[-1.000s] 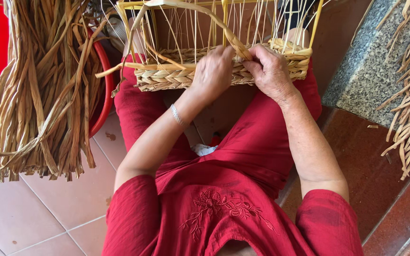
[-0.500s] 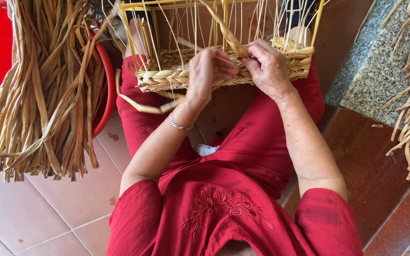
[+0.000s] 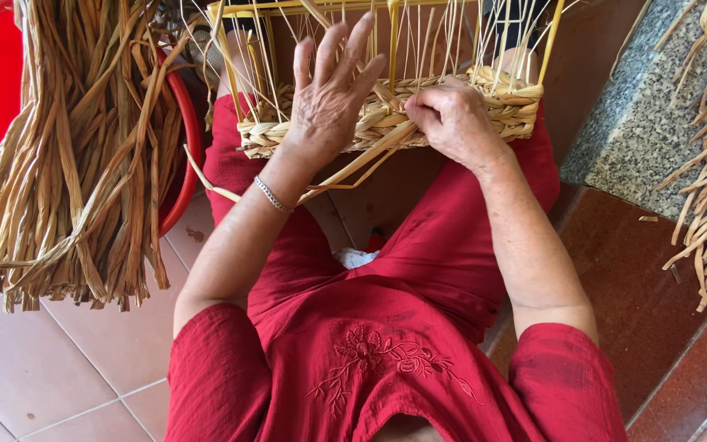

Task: The person sits on the floor and weaves a rectangular basket from dried palm or grass strips around a bamboo frame, braiding and tucking strips along the sides and rim, and pulling new strips from a pile beside them to continue the weave.

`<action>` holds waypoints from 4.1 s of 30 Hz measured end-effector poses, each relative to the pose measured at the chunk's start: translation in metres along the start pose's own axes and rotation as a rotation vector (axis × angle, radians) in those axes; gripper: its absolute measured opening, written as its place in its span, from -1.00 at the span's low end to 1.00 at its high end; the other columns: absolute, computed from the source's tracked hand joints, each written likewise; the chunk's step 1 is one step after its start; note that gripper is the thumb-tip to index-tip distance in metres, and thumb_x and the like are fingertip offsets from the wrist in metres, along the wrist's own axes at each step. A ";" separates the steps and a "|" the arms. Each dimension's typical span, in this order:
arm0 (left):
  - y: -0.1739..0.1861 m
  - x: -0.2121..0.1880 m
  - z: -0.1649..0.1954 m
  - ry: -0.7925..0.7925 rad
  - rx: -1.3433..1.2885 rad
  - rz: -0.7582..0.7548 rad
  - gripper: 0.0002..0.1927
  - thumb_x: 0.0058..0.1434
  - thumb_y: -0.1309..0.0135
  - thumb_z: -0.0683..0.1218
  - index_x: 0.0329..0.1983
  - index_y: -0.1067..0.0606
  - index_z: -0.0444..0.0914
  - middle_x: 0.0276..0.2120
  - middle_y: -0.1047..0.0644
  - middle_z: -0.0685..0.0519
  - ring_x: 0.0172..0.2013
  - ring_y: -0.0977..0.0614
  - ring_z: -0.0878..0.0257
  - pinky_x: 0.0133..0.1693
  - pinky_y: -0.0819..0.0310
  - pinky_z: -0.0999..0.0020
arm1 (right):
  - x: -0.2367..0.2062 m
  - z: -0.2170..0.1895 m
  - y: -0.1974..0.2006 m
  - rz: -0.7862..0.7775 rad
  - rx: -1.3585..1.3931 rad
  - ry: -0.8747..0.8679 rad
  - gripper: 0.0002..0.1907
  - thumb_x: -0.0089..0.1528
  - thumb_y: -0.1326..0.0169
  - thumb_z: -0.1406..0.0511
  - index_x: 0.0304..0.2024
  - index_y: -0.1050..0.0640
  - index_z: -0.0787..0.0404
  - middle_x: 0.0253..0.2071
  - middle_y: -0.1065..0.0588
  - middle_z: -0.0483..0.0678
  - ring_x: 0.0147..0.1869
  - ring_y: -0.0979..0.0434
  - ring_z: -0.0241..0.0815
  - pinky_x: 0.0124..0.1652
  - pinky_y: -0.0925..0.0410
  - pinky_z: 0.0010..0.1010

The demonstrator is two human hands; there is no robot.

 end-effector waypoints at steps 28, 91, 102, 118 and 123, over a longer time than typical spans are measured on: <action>0.135 -0.117 -0.084 0.412 0.589 0.057 -0.58 0.03 -0.30 0.11 -0.11 -0.53 -0.15 -0.01 -0.54 -0.08 0.05 -0.50 0.04 0.07 -0.10 -0.18 | 0.005 -0.019 -0.025 0.311 -0.262 0.217 -0.83 0.32 -0.22 0.55 -0.14 -0.53 0.26 -0.16 -0.40 -0.02 -0.20 -0.55 -0.24 -0.30 -0.52 -0.46; -0.030 0.027 0.003 0.532 -0.869 0.025 -0.68 0.36 0.02 -0.26 0.17 -0.44 -0.35 -0.18 -0.61 -0.10 -0.36 -0.73 0.04 -0.36 -0.64 0.15 | 0.034 -0.031 -0.011 0.405 0.029 -0.113 -0.67 0.37 -0.11 0.40 0.14 -0.32 0.29 -0.30 -0.61 -0.02 -0.31 -0.67 -0.22 -0.39 -0.50 -0.44; -0.047 0.029 -0.015 0.972 -1.600 -0.164 -0.49 0.41 -0.12 -0.23 0.38 -0.29 -0.41 -0.30 -0.64 -0.14 -0.64 -0.57 0.36 -0.65 -0.50 0.43 | 0.050 -0.015 -0.025 -0.299 0.175 -0.362 -0.79 0.21 -0.10 0.35 -0.11 -0.62 0.23 -0.14 -0.59 0.05 -0.08 -0.63 0.02 -0.04 -0.45 -0.10; -0.056 -0.036 -0.015 1.010 -2.020 0.076 -0.86 0.16 0.00 -0.32 -0.20 -0.40 -0.34 -0.51 -0.46 0.02 -0.64 -0.41 0.34 -0.60 -0.28 0.43 | 0.033 -0.025 -0.023 0.138 0.005 -0.185 -0.72 0.22 -0.24 0.49 -0.03 -0.53 0.25 -0.28 -0.63 -0.11 -0.32 -0.63 -0.29 -0.29 -0.52 -0.44; -0.052 -0.035 -0.011 0.988 -1.495 -0.227 -0.72 0.29 -0.22 -0.03 -0.15 -0.38 -0.22 -0.60 -0.39 0.13 -0.68 -0.29 0.41 -0.66 -0.05 0.47 | 0.039 -0.020 -0.022 -0.003 0.187 -0.303 -0.88 0.41 -0.17 0.33 -0.02 -0.56 0.19 -0.26 -0.65 -0.11 -0.27 -0.69 -0.29 -0.28 -0.55 -0.38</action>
Point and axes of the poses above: each hand's wrist, its own x-axis towards the middle knuckle, its own y-axis out of the back of the hand, z = x × y, the point moved 5 cm from there along x, towards the middle knuckle
